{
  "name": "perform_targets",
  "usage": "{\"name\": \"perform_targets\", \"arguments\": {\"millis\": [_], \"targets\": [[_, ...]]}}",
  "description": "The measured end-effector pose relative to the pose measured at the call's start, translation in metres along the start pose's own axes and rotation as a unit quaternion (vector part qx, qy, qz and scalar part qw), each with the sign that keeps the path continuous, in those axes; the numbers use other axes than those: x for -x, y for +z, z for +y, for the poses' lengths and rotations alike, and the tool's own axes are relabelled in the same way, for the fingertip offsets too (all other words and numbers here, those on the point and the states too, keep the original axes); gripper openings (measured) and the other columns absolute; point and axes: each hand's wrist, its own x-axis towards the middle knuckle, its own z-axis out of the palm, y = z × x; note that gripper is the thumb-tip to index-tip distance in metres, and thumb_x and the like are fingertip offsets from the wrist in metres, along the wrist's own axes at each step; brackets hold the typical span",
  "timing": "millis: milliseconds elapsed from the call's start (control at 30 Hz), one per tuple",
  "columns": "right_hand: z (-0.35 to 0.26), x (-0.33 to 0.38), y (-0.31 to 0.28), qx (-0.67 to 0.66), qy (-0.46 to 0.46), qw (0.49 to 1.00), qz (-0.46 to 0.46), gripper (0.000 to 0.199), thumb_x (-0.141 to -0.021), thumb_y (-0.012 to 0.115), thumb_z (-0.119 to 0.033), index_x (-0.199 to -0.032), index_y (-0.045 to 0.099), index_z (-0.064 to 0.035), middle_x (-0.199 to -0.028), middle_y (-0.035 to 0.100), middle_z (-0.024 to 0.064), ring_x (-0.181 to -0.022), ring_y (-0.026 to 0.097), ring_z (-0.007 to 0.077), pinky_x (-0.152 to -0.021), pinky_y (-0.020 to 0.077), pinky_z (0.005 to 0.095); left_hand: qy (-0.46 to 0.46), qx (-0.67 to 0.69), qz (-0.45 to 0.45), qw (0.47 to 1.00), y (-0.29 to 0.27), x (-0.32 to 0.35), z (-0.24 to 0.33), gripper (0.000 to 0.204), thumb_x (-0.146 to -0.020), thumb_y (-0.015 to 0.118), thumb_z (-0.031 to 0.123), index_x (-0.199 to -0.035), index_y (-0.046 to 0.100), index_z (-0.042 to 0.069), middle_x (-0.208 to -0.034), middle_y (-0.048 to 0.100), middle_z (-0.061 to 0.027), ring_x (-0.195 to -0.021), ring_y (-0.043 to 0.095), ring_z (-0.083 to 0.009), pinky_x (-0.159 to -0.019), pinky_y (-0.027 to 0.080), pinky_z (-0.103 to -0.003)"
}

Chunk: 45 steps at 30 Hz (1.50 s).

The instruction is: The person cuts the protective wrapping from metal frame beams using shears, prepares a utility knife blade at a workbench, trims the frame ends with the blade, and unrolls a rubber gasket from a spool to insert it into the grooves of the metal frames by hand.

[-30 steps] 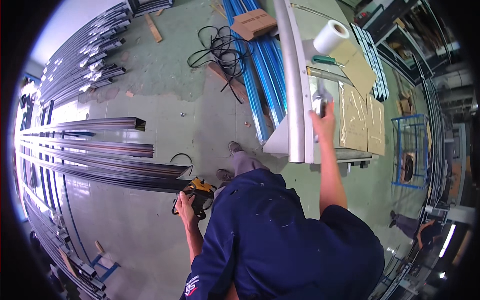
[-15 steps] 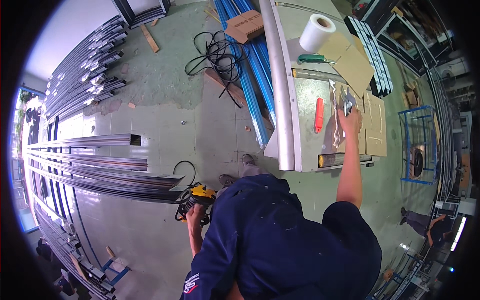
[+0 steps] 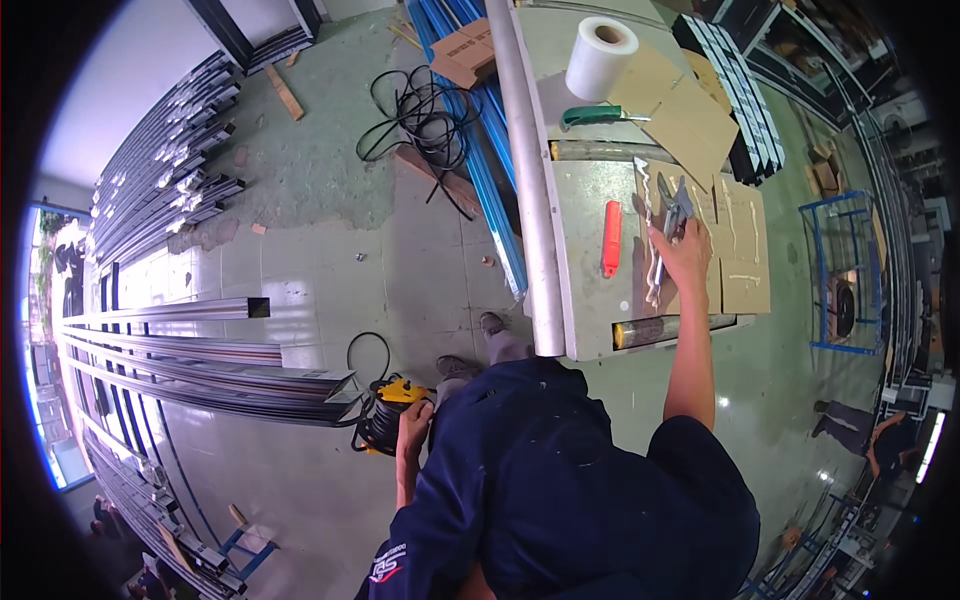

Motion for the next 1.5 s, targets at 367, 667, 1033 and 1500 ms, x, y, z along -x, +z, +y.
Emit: {"name": "perform_targets", "arguments": {"millis": [367,667,1033,1500], "targets": [[-0.013,0.049,-0.017,-0.284,0.058,0.957,-0.020,0.062,-0.085,0.074,-0.034,-0.129,0.055,0.0059,-0.114,0.062,0.0142,-0.084,0.065,0.0183,-0.071,0.0511,0.0304,0.048,-0.043,0.001,0.998,-0.008,-0.016,-0.025,0.045,-0.090,0.062,0.032,-0.115,0.063,-0.005,-0.100,0.069,-0.0213,-0.094,0.067,-0.0289,-0.086,0.050,-0.036],[-0.099,0.070,0.029,0.063,-0.040,0.997,0.006,0.068,-0.082,0.074,-0.037,-0.130,0.053,0.0045,-0.112,0.062,0.0161,-0.085,0.066,0.0297,-0.076,0.0516,0.0400,0.108,-0.054,-0.057,0.991,-0.023,-0.019,0.007,0.045,-0.092,0.062,0.029,-0.119,0.061,-0.007,-0.109,0.068,-0.0236,-0.103,0.067,-0.0310,-0.091,0.050,-0.036],[-0.066,0.073,0.037,-0.209,0.005,0.978,-0.025,0.029,-0.086,0.068,-0.019,-0.106,0.066,0.0017,-0.091,0.067,0.0145,-0.079,0.064,0.0254,-0.074,0.0504,0.0368,0.205,-0.037,-0.139,0.968,-0.006,-0.069,0.136,0.043,-0.089,0.066,0.027,-0.119,0.062,-0.004,-0.106,0.069,-0.0218,-0.099,0.069,-0.0306,-0.087,0.052,-0.037],[-0.060,0.092,0.007,-0.398,-0.062,0.901,-0.161,0.029,-0.087,0.064,-0.006,-0.115,0.062,0.0027,-0.110,0.059,0.0117,-0.105,0.058,0.0226,-0.094,0.0449,0.0326,0.622,-0.218,-0.003,0.752,0.127,-0.061,0.350,0.063,-0.077,0.077,0.021,-0.134,0.052,0.008,-0.144,0.043,-0.0166,-0.132,0.042,-0.0372,-0.107,0.038,-0.046]]}}
